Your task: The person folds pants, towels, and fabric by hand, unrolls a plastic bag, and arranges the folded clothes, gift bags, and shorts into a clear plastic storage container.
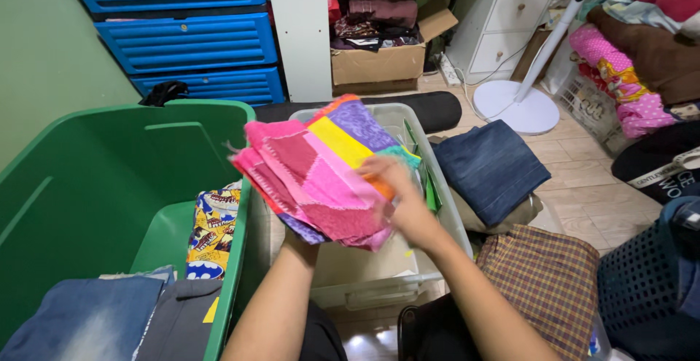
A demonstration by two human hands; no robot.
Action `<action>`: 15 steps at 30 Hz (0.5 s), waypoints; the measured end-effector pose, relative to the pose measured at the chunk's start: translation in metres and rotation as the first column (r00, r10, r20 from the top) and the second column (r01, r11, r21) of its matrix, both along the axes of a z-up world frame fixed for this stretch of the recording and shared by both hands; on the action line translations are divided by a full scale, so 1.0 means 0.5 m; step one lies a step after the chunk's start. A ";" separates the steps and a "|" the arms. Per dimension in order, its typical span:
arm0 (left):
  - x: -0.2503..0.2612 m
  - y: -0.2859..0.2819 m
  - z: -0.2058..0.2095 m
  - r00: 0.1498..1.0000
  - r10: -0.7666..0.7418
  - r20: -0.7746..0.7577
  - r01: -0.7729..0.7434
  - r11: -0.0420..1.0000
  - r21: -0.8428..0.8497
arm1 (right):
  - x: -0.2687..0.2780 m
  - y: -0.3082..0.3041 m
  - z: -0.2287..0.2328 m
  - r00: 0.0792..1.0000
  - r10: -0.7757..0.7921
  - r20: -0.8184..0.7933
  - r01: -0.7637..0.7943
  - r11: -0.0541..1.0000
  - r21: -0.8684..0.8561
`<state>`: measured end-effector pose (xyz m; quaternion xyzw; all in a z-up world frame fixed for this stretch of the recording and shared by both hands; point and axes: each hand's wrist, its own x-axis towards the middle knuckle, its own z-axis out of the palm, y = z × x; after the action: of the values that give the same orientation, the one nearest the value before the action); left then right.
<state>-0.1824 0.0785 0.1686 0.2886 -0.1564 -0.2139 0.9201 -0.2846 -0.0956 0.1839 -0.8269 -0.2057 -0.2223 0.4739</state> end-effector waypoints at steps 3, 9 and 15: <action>-0.005 0.007 0.001 1.000 0.014 0.004 -0.014 1.000 -0.001 | 0.026 -0.024 -0.014 0.908 -0.221 -0.355 0.404 0.681 0.610; -0.010 0.015 0.001 0.998 0.054 0.025 -0.053 0.998 -0.022 | 0.013 -0.044 0.018 0.733 0.547 -0.404 0.497 -0.026 0.867; -0.002 0.002 0.016 0.990 0.134 0.051 -0.132 0.990 -0.052 | 0.047 -0.118 -0.056 0.928 0.250 -0.276 0.281 0.017 0.960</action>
<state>-0.1833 0.0797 0.1763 0.2815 -0.1672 -0.1402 0.9344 -0.2612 -0.1545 0.1559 -0.2808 0.1136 -0.1459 0.9418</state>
